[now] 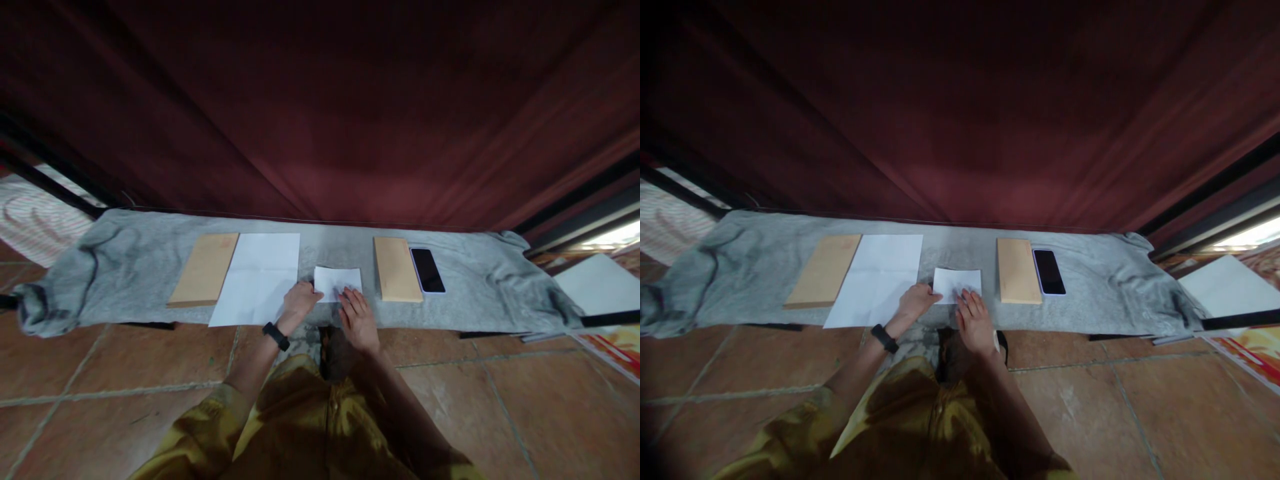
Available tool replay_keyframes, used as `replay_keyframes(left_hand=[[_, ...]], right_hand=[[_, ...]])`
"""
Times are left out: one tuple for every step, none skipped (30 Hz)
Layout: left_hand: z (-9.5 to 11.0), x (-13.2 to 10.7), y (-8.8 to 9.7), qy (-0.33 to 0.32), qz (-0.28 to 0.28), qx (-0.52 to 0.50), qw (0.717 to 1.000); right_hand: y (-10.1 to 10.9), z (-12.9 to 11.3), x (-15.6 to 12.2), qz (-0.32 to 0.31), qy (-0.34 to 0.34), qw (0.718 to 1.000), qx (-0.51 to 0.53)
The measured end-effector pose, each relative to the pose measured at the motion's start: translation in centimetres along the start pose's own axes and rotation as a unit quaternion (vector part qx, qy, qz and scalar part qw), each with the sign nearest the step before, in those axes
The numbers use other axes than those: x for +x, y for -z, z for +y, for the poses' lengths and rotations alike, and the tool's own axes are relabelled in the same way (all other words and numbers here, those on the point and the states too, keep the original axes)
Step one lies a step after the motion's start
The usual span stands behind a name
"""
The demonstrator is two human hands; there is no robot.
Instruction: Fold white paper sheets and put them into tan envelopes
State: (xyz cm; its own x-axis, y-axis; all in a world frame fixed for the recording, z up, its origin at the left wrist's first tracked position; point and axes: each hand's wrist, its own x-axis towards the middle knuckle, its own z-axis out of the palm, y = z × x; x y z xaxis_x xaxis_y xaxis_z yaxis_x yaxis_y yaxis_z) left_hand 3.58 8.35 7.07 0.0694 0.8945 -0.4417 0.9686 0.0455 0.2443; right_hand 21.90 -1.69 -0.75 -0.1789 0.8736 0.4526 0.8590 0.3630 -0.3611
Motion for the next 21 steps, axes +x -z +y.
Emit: replay_keyframes(left_hand=[[0.0,0.0,0.0,0.002,0.001,0.0,1.0],[0.1,-0.1,0.0,0.004,0.002,-0.001,1.0],[0.1,-0.2,0.0,0.007,0.003,-0.002,1.0],[0.2,-0.3,0.0,0.009,0.006,-0.002,1.0],[0.2,-0.4,0.0,0.011,0.009,-0.002,1.0],[0.3,-0.6,0.0,0.011,0.012,-0.002,1.0],[0.4,-0.8,0.0,0.01,0.016,-0.002,1.0],[0.6,-0.9,0.1,0.01,0.02,-0.001,1.0],[0.7,-1.1,0.1,0.01,0.026,0.0,1.0],[0.8,-1.3,0.2,0.013,0.032,0.003,0.999],[1.0,-1.4,0.2,0.017,0.039,0.007,0.999],[1.1,-1.5,0.2,0.02,0.048,0.013,0.999],[1.2,-1.7,0.2,0.017,0.057,0.02,0.998],[1.2,-1.8,0.0,0.005,0.07,0.028,0.997],[1.3,-2.1,-0.2,-0.021,0.086,0.037,0.995],[1.4,-2.4,-0.6,-0.06,0.106,0.049,0.991],[1.4,-2.7,-1.2,-0.111,0.128,0.064,0.983],[1.4,-3.2,-2.0,-0.165,0.152,0.082,0.971],[1.4,-3.7,-2.9,-0.218,0.168,0.102,0.956],[1.4,-4.2,-3.9,-0.259,0.179,0.119,0.942],[1.3,-4.8,-5.0,-0.288,0.192,0.133,0.929]], right_hand=[[-0.1,-0.2,0.0,-0.01,0.006,1.0,-0.003],[-0.1,-0.4,0.0,-0.021,0.011,1.0,-0.006],[-0.1,-0.6,0.0,-0.031,0.015,0.999,-0.01],[-0.1,-0.8,0.0,-0.041,0.017,0.999,-0.013],[-0.1,-0.9,0.0,-0.05,0.016,0.998,-0.016],[-0.1,-1.0,0.1,-0.057,0.014,0.998,-0.019],[0.0,-1.1,0.1,-0.062,0.011,0.998,-0.021],[0.0,-1.1,0.1,-0.066,0.007,0.998,-0.021],[0.1,-1.1,0.2,-0.07,0.005,0.997,-0.021],[0.1,-1.2,0.2,-0.072,0.003,0.997,-0.021],[0.2,-1.2,0.2,-0.074,0.002,0.997,-0.021],[0.2,-1.2,0.2,-0.075,0.001,0.997,-0.021],[0.2,-1.3,0.3,-0.077,-0.001,0.997,-0.022],[0.3,-1.3,0.3,-0.078,-0.002,0.997,-0.022],[0.3,-1.3,0.3,-0.079,-0.004,0.997,-0.022],[0.3,-1.4,0.4,-0.082,-0.005,0.996,-0.021],[0.3,-1.4,0.4,-0.085,-0.004,0.996,-0.02],[0.3,-1.4,0.4,-0.087,-0.004,0.996,-0.019],[0.3,-1.4,0.4,-0.088,-0.005,0.996,-0.018],[0.3,-1.4,0.3,-0.089,-0.007,0.996,-0.017],[0.3,-1.3,0.3,-0.089,-0.009,0.996,-0.015]])
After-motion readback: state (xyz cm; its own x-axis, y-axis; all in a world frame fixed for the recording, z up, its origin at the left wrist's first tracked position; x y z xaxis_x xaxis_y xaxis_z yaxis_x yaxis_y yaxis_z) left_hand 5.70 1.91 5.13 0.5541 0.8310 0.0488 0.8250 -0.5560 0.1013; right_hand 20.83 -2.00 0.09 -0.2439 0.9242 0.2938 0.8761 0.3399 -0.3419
